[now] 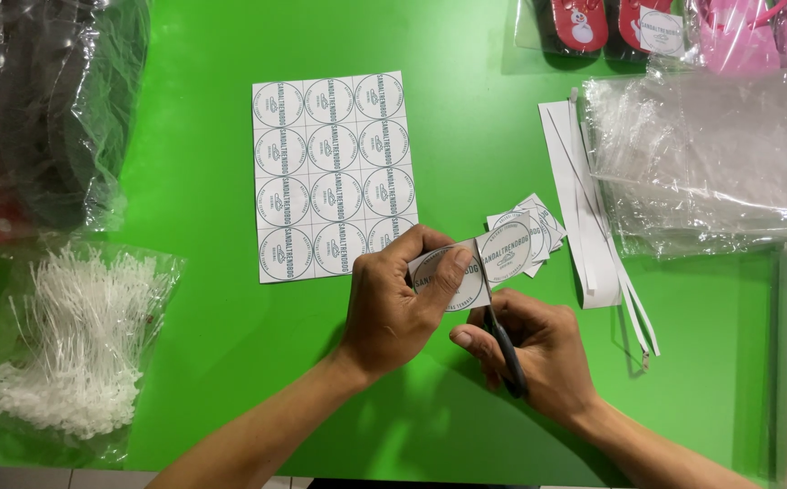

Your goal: The person uses scissors to cut circular stickers from a printed sheet on a green table. They hold the sheet with one hand and carefully cut around the circular outlines, separating individual stickers from the surrounding paper.

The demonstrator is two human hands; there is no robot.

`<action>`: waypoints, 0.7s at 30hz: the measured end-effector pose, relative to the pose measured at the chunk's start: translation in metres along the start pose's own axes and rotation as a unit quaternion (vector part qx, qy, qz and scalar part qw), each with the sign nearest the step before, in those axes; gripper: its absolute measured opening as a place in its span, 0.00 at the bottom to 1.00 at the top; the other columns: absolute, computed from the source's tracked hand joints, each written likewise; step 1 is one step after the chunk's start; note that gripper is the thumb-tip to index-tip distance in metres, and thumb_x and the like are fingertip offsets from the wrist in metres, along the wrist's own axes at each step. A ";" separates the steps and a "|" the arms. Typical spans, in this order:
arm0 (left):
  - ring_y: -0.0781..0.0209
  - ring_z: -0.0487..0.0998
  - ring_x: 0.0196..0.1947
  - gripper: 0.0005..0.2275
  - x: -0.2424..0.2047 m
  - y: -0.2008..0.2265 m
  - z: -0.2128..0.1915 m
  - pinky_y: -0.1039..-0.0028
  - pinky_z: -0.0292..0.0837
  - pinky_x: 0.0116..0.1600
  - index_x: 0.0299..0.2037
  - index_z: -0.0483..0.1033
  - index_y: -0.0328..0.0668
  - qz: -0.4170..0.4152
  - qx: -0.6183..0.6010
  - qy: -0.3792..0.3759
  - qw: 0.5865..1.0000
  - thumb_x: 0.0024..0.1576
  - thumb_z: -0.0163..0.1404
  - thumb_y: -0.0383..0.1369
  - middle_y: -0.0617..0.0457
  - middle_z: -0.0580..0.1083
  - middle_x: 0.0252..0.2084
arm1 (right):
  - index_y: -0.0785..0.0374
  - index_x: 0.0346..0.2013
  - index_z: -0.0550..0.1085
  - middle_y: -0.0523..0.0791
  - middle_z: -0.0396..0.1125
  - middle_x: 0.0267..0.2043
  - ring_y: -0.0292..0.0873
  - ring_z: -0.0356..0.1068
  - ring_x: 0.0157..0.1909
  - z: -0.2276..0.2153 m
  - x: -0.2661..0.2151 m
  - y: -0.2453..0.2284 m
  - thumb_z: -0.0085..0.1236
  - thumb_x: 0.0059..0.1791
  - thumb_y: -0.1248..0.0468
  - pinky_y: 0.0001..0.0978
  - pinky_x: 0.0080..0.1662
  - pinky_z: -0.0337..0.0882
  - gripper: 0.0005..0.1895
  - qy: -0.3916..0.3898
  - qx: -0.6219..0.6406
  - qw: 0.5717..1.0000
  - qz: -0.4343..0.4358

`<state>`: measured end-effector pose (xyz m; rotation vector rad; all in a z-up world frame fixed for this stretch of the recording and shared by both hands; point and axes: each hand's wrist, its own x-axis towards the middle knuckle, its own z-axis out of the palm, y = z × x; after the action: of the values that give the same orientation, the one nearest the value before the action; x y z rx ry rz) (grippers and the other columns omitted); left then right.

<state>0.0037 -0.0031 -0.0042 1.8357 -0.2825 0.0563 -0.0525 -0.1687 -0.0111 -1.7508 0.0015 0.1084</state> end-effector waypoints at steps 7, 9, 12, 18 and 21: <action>0.72 0.60 0.16 0.12 0.004 -0.005 0.004 0.72 0.56 0.20 0.30 0.74 0.46 -0.011 -0.002 -0.012 1.000 0.61 0.50 0.42 0.62 0.68 0.16 | 0.65 0.18 0.70 0.43 0.62 0.11 0.37 0.65 0.09 -0.002 0.003 0.001 0.68 0.44 0.60 0.25 0.14 0.66 0.17 -0.002 0.018 1.000 0.013; 0.72 0.57 0.16 0.12 0.005 -0.006 0.005 0.72 0.53 0.20 0.29 0.73 0.47 -0.021 0.000 -0.018 1.000 0.61 0.50 0.43 0.63 0.65 0.16 | 0.65 0.20 0.72 0.44 0.63 0.10 0.37 0.65 0.09 -0.003 0.003 0.002 0.68 0.44 0.60 0.24 0.15 0.64 0.16 0.003 0.014 0.999 0.033; 0.73 0.56 0.15 0.12 0.007 -0.008 0.006 0.72 0.52 0.20 0.30 0.73 0.47 -0.022 0.005 -0.022 1.000 0.61 0.51 0.43 0.64 0.65 0.15 | 0.65 0.18 0.70 0.44 0.61 0.10 0.36 0.64 0.10 -0.003 0.004 0.003 0.68 0.44 0.60 0.24 0.16 0.62 0.17 0.008 0.022 0.999 0.039; 0.72 0.58 0.16 0.11 0.012 -0.013 0.011 0.72 0.55 0.20 0.30 0.74 0.47 -0.024 0.002 -0.025 0.999 0.61 0.51 0.42 0.63 0.67 0.16 | 0.64 0.18 0.71 0.44 0.62 0.10 0.37 0.63 0.09 -0.004 0.007 -0.001 0.67 0.45 0.60 0.25 0.15 0.63 0.16 0.015 0.007 0.999 0.049; 0.70 0.58 0.17 0.12 0.014 -0.017 0.015 0.70 0.56 0.22 0.29 0.73 0.48 -0.032 0.015 -0.016 0.999 0.61 0.51 0.44 0.63 0.65 0.15 | 0.64 0.19 0.71 0.44 0.60 0.10 0.39 0.63 0.09 -0.005 0.008 0.001 0.68 0.45 0.61 0.27 0.14 0.62 0.17 0.020 0.023 0.997 0.076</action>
<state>0.0197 -0.0154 -0.0219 1.8748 -0.2458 -0.0144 -0.0441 -0.1730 -0.0116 -1.7058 0.1662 0.1823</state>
